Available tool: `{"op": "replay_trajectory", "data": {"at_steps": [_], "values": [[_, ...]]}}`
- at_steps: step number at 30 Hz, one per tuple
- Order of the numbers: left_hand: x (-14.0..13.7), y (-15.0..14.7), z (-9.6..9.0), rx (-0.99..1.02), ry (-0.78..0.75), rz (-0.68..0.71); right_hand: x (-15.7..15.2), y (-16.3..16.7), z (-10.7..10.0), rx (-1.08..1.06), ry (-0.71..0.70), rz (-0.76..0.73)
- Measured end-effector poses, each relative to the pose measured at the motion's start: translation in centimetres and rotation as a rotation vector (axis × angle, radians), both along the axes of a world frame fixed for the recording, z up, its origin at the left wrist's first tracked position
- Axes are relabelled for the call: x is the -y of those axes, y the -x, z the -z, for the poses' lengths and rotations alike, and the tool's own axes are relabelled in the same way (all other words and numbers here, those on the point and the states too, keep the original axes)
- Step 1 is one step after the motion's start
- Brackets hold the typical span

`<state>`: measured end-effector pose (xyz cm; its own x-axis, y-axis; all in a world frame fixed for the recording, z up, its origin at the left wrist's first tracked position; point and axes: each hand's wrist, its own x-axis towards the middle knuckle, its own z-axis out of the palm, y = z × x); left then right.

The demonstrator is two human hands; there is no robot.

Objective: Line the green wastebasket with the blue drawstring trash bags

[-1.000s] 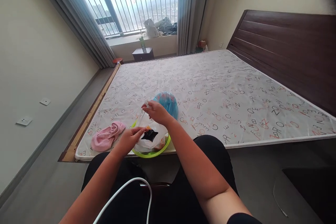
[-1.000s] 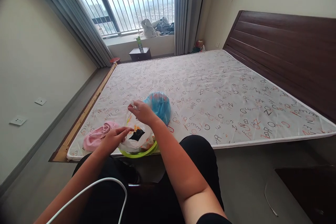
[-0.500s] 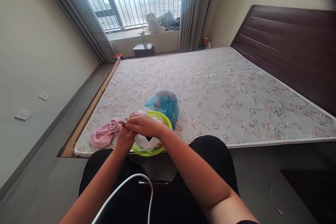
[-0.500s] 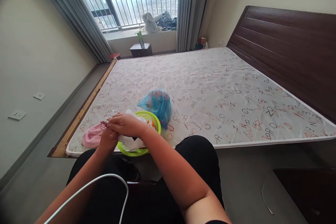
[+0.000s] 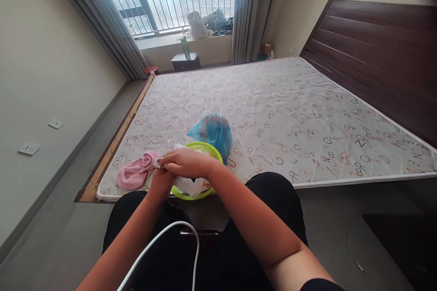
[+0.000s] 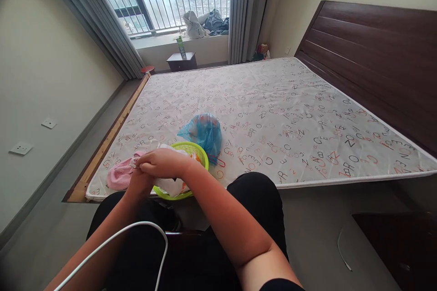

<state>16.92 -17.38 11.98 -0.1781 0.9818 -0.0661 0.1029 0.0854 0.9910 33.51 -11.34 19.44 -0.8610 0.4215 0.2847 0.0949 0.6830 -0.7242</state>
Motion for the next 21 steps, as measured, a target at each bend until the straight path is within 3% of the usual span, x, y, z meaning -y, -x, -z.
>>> {"op": "replay_trajectory", "data": {"at_steps": [2,4,7,11,15,18,21], "values": [[0.7,0.2,-0.6,0.022,0.0,0.059,-0.7,-0.9,0.3,-0.027,0.143,0.051],[1.2,0.3,-1.4,0.027,-0.001,0.165,-1.3,-1.4,1.1,-0.012,0.198,0.197],[1.5,0.5,-2.5,0.019,0.017,0.284,-1.8,-1.4,2.6,0.005,0.152,0.342],[1.4,0.7,-2.9,0.025,0.049,0.331,-2.5,-1.1,3.4,0.011,0.066,0.292],[1.2,0.7,-2.2,0.082,0.041,0.192,-3.1,-1.7,2.6,-0.002,0.003,0.356],[1.1,0.3,-1.9,0.153,0.014,0.03,-2.9,-1.8,1.8,-0.069,0.042,0.472],[0.7,-0.2,-1.9,0.243,0.005,-0.111,-1.9,-1.2,1.4,-0.091,0.125,0.464]]}}
